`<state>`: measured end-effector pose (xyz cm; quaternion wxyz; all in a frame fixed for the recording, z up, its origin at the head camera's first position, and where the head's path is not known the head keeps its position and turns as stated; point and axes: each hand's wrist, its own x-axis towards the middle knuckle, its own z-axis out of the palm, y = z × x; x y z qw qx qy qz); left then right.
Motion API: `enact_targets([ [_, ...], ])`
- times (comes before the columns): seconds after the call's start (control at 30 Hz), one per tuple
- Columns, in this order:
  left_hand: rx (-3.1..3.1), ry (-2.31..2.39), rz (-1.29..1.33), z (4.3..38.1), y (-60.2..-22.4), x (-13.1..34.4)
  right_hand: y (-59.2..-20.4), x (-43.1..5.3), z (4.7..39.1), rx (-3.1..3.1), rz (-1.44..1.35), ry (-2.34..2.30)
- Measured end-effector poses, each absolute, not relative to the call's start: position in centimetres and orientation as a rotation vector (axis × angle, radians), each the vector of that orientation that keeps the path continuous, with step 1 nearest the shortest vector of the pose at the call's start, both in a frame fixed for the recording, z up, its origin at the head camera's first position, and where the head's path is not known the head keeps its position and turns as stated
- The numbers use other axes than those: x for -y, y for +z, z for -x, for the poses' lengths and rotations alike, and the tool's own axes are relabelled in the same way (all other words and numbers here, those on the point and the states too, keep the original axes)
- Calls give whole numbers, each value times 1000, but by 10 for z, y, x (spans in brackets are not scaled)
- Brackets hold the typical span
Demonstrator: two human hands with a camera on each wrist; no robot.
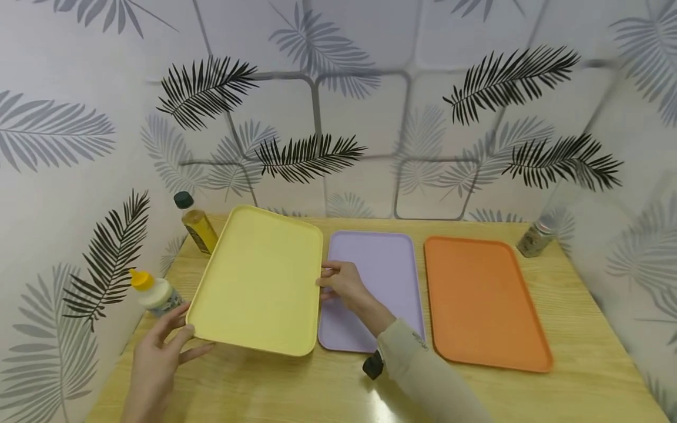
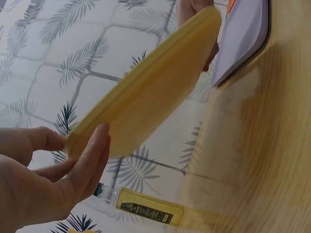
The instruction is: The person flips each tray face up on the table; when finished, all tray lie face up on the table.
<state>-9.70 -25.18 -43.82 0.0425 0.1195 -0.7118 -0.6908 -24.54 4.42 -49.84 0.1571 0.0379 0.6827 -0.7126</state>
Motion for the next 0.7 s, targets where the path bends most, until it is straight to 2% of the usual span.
enact_targets([
  [0.33, 2610, -2035, -65, 146, -453, 287, -498, -58, 239, -1968, -96, -2017],
  [0.7, 2836, -1933, -85, 201, -482, 292, -510, -63, 225, -1931, -158, -2102],
])
